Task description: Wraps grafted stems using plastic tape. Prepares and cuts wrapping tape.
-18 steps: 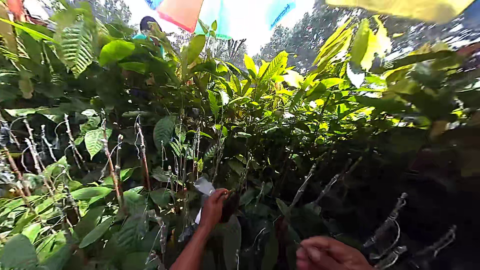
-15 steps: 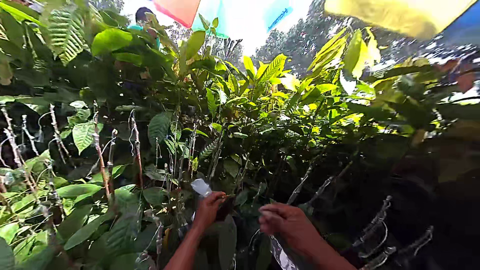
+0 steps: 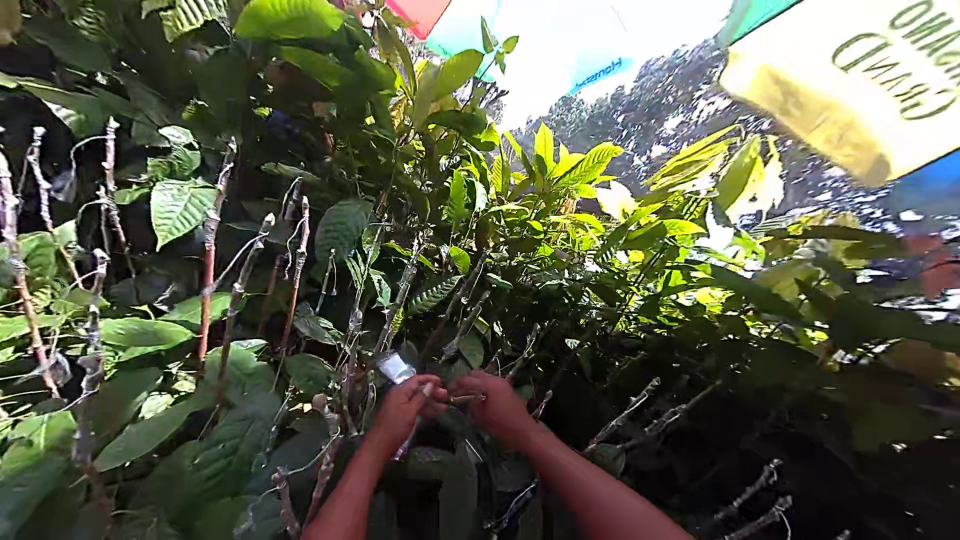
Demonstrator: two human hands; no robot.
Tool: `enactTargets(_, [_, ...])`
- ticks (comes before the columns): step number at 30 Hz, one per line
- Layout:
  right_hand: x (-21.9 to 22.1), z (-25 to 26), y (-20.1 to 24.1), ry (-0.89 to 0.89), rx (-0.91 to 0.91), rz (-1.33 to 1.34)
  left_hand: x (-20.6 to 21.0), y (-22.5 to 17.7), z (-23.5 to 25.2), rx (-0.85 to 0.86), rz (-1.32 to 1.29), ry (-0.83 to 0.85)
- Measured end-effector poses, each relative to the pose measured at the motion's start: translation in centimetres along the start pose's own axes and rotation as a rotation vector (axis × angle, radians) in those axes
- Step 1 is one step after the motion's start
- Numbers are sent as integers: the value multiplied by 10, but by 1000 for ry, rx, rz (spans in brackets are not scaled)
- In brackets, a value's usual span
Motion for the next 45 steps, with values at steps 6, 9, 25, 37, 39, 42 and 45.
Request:
enactTargets(6, [0, -4, -6, 14, -58, 22, 7, 0, 2, -6, 61, 5])
enactTargets(9, [1, -5, -8, 38, 41, 75, 12, -3, 1, 120, 249, 5])
enactTargets(25, [13, -85, 69, 216, 166, -145, 44, 7, 6, 460, 549, 100])
enactTargets(37, [-33, -21, -2, 574, 194, -628, 3, -9, -5, 324, 466, -7])
enactTargets(39, [-17, -28, -3, 582, 243, -506, -2, -13, -5, 312, 428, -53])
enactTargets(42, [3, -41, 16, 406, 287, -356, -1, -16, -4, 252, 349, -129])
enactTargets(45, [20, -67, 74, -21, -100, -520, 16, -16, -3, 178, 299, -115])
Point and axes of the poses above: each hand's wrist, its own z-axis towards the middle knuckle, its own x-axis out of the palm, y = z × x, the point moved 5 cm from there along z, towards the middle knuckle, and after that the axes turned 7 degrees about -z, right-handed, at the moved point
